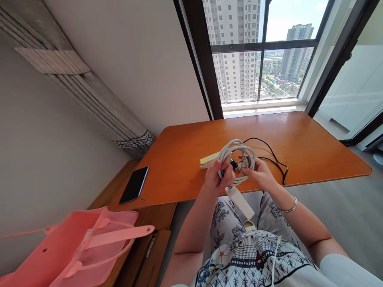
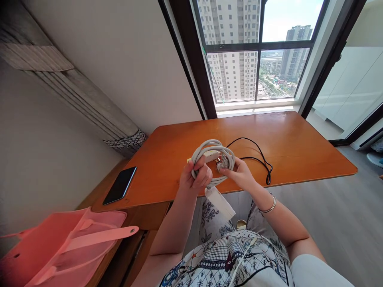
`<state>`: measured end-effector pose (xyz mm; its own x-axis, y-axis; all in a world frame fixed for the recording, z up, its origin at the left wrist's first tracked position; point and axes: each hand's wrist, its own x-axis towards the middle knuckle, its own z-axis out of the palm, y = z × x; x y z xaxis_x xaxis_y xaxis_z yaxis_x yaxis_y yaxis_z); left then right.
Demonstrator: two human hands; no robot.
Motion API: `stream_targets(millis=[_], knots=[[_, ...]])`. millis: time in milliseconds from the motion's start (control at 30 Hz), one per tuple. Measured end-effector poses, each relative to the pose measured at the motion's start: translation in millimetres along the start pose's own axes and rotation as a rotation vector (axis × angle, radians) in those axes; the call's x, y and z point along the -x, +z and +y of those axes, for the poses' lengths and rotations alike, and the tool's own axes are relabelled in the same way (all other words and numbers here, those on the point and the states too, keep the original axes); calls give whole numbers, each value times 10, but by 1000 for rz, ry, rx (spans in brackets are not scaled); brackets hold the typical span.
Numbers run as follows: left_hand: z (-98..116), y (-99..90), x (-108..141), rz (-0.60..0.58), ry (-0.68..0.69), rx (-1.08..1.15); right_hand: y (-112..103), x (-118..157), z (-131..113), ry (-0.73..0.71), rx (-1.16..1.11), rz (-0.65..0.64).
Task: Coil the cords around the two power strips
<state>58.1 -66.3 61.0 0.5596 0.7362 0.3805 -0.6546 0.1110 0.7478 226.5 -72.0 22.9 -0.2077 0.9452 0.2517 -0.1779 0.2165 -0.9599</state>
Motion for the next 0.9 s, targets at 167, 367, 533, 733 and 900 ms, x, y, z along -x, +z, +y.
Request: stream_targets(millis=[167,367,533,733,900], knots=[[17,-43,-7,-13,-43,-21,-1,-6,-15,94,-258,-22],[17,-71,-15,7,-71,-48,-38,-5,-4,93,-405,-123],[-36,-66,-19,27,-68,-140,-29,-11,50,-21,-308,-69],[-76,31,2,80,-74,-337,-14,-33,79,-83,-56,59],[-126,81,-29,219,-9,-428,-29,-51,122,-400,357,373]])
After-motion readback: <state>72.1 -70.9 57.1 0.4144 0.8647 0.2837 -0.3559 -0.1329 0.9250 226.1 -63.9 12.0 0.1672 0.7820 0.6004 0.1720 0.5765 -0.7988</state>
